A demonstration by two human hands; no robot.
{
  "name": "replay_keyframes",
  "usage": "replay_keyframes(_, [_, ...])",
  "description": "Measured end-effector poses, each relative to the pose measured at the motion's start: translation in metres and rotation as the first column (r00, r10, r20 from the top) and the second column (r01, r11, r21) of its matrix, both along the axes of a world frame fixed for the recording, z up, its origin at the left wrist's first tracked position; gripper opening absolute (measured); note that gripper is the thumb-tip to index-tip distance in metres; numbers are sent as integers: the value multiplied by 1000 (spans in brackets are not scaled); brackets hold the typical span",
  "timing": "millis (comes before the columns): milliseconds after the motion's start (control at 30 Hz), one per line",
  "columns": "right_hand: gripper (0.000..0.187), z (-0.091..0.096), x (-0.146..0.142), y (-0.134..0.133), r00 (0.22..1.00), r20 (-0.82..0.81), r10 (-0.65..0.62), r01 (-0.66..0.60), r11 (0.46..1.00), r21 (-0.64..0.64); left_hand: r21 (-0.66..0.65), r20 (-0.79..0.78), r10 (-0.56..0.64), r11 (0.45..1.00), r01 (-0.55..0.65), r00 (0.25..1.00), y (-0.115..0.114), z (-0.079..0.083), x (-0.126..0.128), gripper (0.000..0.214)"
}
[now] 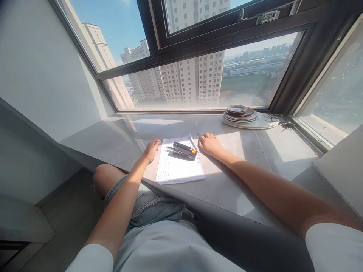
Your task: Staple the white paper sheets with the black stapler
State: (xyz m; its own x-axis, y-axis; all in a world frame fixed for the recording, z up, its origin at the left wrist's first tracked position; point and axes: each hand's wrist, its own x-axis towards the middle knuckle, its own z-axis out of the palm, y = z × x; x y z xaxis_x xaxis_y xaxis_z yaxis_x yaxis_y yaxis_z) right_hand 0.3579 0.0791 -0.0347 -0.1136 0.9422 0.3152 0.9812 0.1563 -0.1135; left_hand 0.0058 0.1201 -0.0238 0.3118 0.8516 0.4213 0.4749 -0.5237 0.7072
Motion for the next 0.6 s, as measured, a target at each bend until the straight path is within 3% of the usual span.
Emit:
replay_keyframes(100, [31, 2, 1, -1, 999, -23, 23, -22, 999, 38, 31, -25, -17, 999, 18, 1000, 0, 2, 1, 43])
replay_keyframes(200, [29, 13, -4, -6, 980, -181, 77, -43, 982, 185, 148, -73, -33, 988, 43, 997, -1, 6, 2, 39])
replay_keyframes(300, [34, 28, -22, -17, 881, -391, 266, -140, 936, 322, 239, -112, -45, 969, 71, 993, -3, 10, 3, 33])
replay_keyframes(400, [34, 33, -44, -31, 782, -439, 443, -342, 893, 293, 254, -114, -68, 962, 95, 991, -7, 13, 4, 22])
replay_keyframes(600, [21, 18, -61, -39, 779, -367, 509, -496, 857, 137, 174, -121, -219, 956, 237, 968, -12, 12, 9, 17])
